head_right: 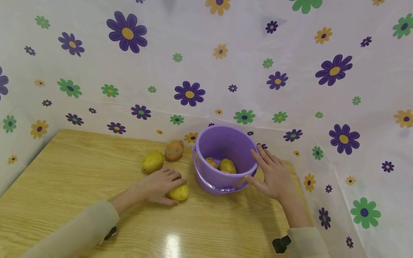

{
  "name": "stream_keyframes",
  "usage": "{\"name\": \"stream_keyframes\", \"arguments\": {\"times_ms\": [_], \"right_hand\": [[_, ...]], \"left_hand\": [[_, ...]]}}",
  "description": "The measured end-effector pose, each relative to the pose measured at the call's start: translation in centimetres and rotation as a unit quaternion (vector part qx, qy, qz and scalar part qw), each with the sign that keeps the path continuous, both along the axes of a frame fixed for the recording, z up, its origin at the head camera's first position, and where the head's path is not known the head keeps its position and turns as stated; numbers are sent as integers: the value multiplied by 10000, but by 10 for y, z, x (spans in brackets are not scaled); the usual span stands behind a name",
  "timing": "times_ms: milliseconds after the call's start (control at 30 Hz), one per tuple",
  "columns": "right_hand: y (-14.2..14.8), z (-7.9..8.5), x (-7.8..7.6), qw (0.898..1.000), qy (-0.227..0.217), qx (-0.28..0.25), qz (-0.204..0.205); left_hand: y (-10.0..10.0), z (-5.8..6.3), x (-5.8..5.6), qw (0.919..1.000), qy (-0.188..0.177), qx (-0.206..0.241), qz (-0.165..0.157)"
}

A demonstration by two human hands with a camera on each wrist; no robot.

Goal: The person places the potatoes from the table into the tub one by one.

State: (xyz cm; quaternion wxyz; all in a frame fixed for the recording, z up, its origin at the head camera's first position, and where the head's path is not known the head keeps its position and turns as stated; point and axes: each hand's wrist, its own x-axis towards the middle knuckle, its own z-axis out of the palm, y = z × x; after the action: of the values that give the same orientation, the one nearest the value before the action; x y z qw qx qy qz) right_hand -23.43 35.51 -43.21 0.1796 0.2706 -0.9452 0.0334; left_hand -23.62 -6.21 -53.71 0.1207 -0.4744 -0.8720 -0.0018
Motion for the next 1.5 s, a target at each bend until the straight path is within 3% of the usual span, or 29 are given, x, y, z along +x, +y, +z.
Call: {"name": "stream_keyframes", "arguments": {"times_ms": [200,767,1500], "right_hand": [[0,4,0,10000,-17,88,11],[2,0,-1,10000,-4,50,27],[-2,2,1,9998,-167,87,-88]], "left_hand": [[1,0,1,9998,170,-36,10],[2,9,3,9985,-148,511,122],[13,27,8,9947,201,1009,33]]}}
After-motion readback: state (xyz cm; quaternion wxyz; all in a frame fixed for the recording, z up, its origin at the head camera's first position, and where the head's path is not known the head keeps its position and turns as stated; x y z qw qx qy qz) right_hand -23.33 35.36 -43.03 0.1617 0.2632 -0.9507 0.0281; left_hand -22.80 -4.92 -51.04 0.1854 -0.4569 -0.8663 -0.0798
